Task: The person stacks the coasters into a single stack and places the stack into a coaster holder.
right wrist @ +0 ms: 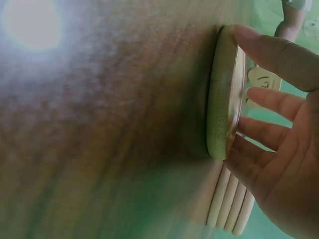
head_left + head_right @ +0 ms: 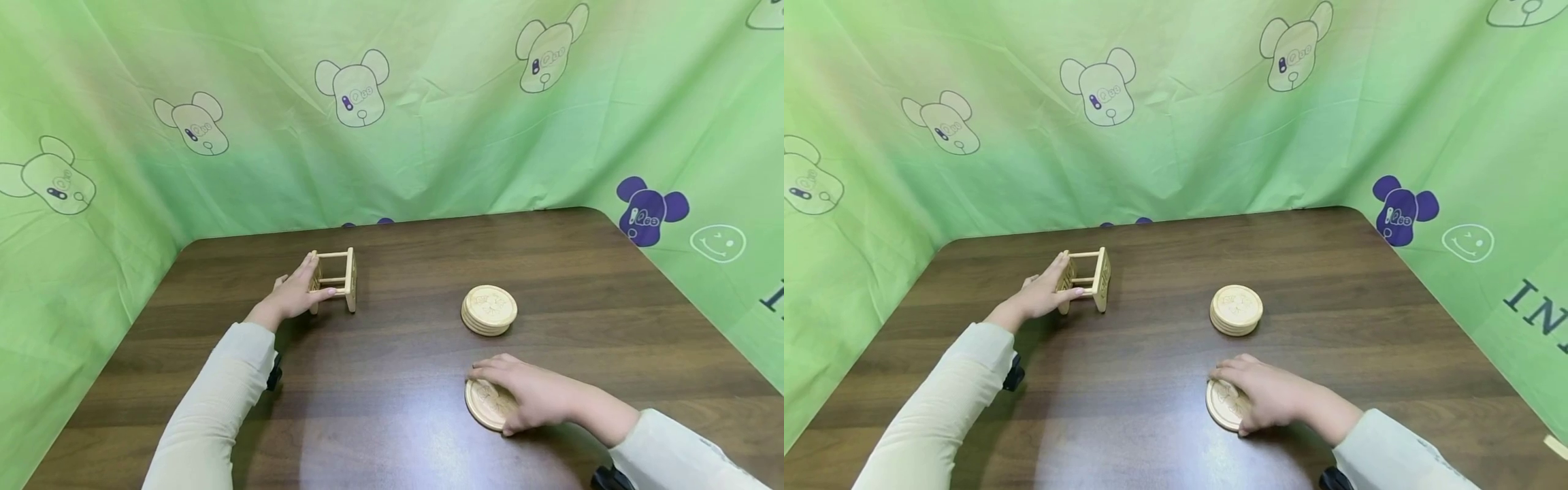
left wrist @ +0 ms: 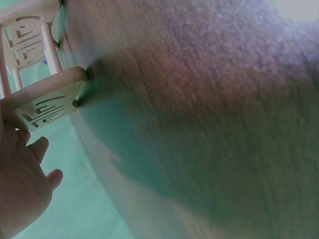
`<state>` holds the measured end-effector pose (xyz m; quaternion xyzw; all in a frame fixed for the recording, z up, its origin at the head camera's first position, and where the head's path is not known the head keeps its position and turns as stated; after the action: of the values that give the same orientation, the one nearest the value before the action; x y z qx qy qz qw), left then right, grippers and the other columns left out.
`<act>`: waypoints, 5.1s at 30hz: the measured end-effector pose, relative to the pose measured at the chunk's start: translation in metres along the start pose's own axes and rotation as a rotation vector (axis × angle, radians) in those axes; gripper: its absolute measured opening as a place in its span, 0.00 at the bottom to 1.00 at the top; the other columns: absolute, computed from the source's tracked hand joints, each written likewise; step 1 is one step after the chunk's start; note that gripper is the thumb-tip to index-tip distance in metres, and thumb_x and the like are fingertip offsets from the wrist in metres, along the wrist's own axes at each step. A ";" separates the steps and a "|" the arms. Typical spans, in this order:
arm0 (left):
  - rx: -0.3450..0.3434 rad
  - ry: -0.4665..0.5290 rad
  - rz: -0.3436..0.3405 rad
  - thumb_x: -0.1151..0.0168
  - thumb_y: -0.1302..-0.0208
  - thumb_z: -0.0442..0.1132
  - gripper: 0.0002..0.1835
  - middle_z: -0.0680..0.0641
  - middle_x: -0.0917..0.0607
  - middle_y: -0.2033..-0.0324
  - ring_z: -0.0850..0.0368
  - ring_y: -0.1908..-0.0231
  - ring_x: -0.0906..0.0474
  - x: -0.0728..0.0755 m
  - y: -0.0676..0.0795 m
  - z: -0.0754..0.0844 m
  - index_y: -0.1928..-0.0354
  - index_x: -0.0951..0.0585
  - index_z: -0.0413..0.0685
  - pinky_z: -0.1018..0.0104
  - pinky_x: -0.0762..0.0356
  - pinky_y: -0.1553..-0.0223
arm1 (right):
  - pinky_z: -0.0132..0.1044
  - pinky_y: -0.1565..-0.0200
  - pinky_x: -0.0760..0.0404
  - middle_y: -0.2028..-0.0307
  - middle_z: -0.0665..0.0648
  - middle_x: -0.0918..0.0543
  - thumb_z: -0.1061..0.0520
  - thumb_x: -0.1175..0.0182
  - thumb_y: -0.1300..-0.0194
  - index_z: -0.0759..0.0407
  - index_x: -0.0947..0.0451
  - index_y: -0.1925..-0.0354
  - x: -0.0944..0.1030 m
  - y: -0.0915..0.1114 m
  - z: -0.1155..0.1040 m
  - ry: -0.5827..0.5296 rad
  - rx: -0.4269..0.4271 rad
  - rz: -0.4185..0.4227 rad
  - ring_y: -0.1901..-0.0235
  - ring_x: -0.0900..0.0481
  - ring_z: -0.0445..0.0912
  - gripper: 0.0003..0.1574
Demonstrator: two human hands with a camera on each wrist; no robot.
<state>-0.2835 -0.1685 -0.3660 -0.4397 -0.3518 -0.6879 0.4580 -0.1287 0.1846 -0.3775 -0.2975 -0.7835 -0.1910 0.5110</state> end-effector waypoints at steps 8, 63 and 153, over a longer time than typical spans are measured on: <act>0.001 0.011 -0.003 0.56 0.45 0.65 0.47 0.47 0.64 0.35 0.52 0.37 0.60 0.002 0.001 0.002 0.34 0.62 0.44 0.43 0.61 0.46 | 0.44 0.54 0.34 0.49 0.59 0.31 0.57 0.31 0.74 0.57 0.32 0.48 -0.001 0.003 0.000 0.013 0.024 0.004 0.50 0.36 0.52 0.46; 0.003 0.001 0.002 0.57 0.47 0.67 0.49 0.46 0.63 0.35 0.53 0.37 0.59 0.000 -0.002 -0.002 0.34 0.63 0.45 0.43 0.61 0.46 | 0.48 0.53 0.35 0.49 0.60 0.29 0.55 0.31 0.68 0.61 0.32 0.47 0.048 -0.011 0.009 0.023 -0.033 0.122 0.50 0.35 0.52 0.45; 0.011 -0.030 -0.014 0.58 0.48 0.69 0.50 0.47 0.62 0.35 0.53 0.37 0.61 0.003 -0.004 -0.002 0.34 0.60 0.45 0.44 0.61 0.45 | 0.50 0.56 0.35 0.55 0.63 0.26 0.58 0.35 0.64 0.68 0.31 0.51 0.066 -0.056 0.086 0.042 -0.117 0.148 0.56 0.31 0.57 0.37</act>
<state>-0.2880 -0.1701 -0.3638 -0.4450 -0.3657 -0.6823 0.4503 -0.2441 0.2124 -0.3517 -0.3796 -0.7362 -0.2043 0.5217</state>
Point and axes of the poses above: each hand's wrist, its own y-axis away from the middle knuckle, its own x-axis out of the back of the hand, z = x × y, the point moved 3 cm from there along -y, towards the middle knuckle
